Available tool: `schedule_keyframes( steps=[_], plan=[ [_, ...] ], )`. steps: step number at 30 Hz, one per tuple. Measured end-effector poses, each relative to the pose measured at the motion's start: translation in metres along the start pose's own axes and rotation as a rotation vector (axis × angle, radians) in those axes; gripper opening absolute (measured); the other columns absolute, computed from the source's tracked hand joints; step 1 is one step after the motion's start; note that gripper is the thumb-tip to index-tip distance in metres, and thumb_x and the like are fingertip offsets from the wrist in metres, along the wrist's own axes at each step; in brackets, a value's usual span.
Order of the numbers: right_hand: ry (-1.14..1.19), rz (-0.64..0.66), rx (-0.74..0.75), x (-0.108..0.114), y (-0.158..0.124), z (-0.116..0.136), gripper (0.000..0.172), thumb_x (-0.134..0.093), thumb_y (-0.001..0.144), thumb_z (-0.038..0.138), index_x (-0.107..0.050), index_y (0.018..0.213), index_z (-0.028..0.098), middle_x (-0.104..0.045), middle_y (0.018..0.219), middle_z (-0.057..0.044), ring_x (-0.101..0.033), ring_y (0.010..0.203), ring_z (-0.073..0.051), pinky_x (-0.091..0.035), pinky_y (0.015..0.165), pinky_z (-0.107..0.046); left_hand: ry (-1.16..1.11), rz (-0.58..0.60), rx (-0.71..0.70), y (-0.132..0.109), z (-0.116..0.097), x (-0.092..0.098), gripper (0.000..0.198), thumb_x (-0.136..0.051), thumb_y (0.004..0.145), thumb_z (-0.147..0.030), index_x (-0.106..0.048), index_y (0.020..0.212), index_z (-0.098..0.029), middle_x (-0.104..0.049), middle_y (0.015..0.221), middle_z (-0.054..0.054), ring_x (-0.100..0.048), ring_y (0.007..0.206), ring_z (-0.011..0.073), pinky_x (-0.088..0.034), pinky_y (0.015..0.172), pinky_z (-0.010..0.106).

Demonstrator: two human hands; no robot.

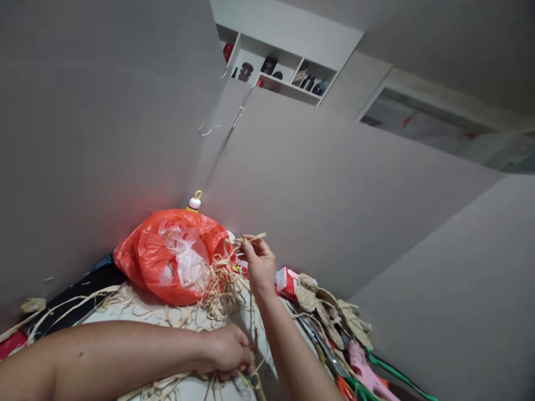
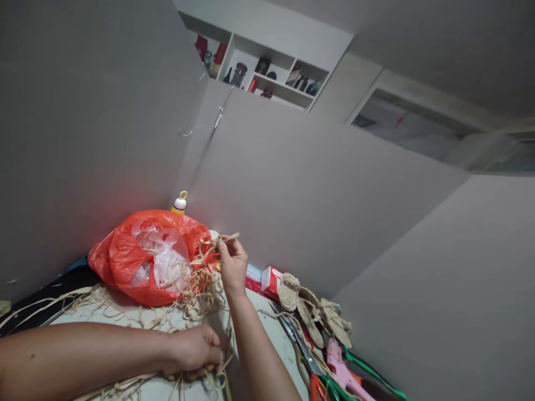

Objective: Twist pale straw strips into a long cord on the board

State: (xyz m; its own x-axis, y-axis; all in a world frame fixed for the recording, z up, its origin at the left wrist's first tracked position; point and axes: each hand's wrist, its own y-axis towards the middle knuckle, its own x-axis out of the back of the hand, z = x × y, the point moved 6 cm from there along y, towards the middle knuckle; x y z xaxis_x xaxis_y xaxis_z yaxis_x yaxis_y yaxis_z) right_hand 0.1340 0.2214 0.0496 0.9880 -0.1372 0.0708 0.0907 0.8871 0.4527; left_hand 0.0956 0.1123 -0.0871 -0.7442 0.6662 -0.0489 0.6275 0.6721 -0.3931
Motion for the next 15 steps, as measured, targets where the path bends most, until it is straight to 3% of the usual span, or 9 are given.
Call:
schedule_keyframes(
  steps=[3, 8, 12, 15],
  plan=[
    [-0.009, -0.013, -0.001, 0.005, 0.004, 0.003, 0.031, -0.061, 0.073, 0.047, -0.060, 0.078, 0.017, -0.064, 0.071, -0.002, -0.055, 0.062, -0.013, -0.044, 0.057, -0.024, -0.003, -0.019, 0.008, 0.004, 0.005, 0.001, 0.013, -0.052, 0.068, -0.023, -0.052, 0.056, -0.018, -0.038, 0.040, -0.007, -0.025, 0.026, 0.0052, -0.016, 0.031, 0.021],
    [-0.049, 0.171, -0.121, -0.015, 0.009, -0.001, 0.035, -0.075, 0.055, 0.042, -0.056, 0.046, 0.015, -0.051, 0.042, 0.002, -0.044, 0.042, -0.010, -0.033, 0.043, -0.022, -0.016, -0.044, -0.028, 0.001, 0.001, 0.002, 0.014, -0.052, 0.068, -0.020, -0.053, 0.055, -0.017, -0.040, 0.040, -0.007, -0.026, 0.026, 0.0052, -0.016, 0.029, 0.020],
    [0.012, 0.226, -0.200, -0.025, 0.008, 0.005, 0.035, -0.071, 0.060, 0.047, -0.065, 0.067, 0.014, -0.058, 0.055, 0.000, -0.046, 0.043, -0.009, -0.035, 0.043, -0.022, -0.011, -0.076, 0.040, -0.013, -0.005, 0.002, 0.017, -0.054, 0.071, -0.019, -0.052, 0.054, -0.018, -0.040, 0.037, -0.008, -0.027, 0.024, 0.0049, -0.019, 0.029, 0.019],
    [0.054, 0.210, -0.227, -0.018, 0.003, 0.014, 0.043, -0.069, 0.062, 0.050, -0.066, 0.085, 0.015, -0.050, 0.055, 0.005, -0.033, 0.038, -0.004, -0.026, 0.038, -0.019, -0.001, -0.071, 0.036, -0.016, -0.007, 0.002, 0.017, -0.056, 0.071, -0.020, -0.053, 0.054, -0.018, -0.039, 0.036, -0.008, -0.028, 0.024, 0.0051, -0.020, 0.029, 0.018]
  ],
)
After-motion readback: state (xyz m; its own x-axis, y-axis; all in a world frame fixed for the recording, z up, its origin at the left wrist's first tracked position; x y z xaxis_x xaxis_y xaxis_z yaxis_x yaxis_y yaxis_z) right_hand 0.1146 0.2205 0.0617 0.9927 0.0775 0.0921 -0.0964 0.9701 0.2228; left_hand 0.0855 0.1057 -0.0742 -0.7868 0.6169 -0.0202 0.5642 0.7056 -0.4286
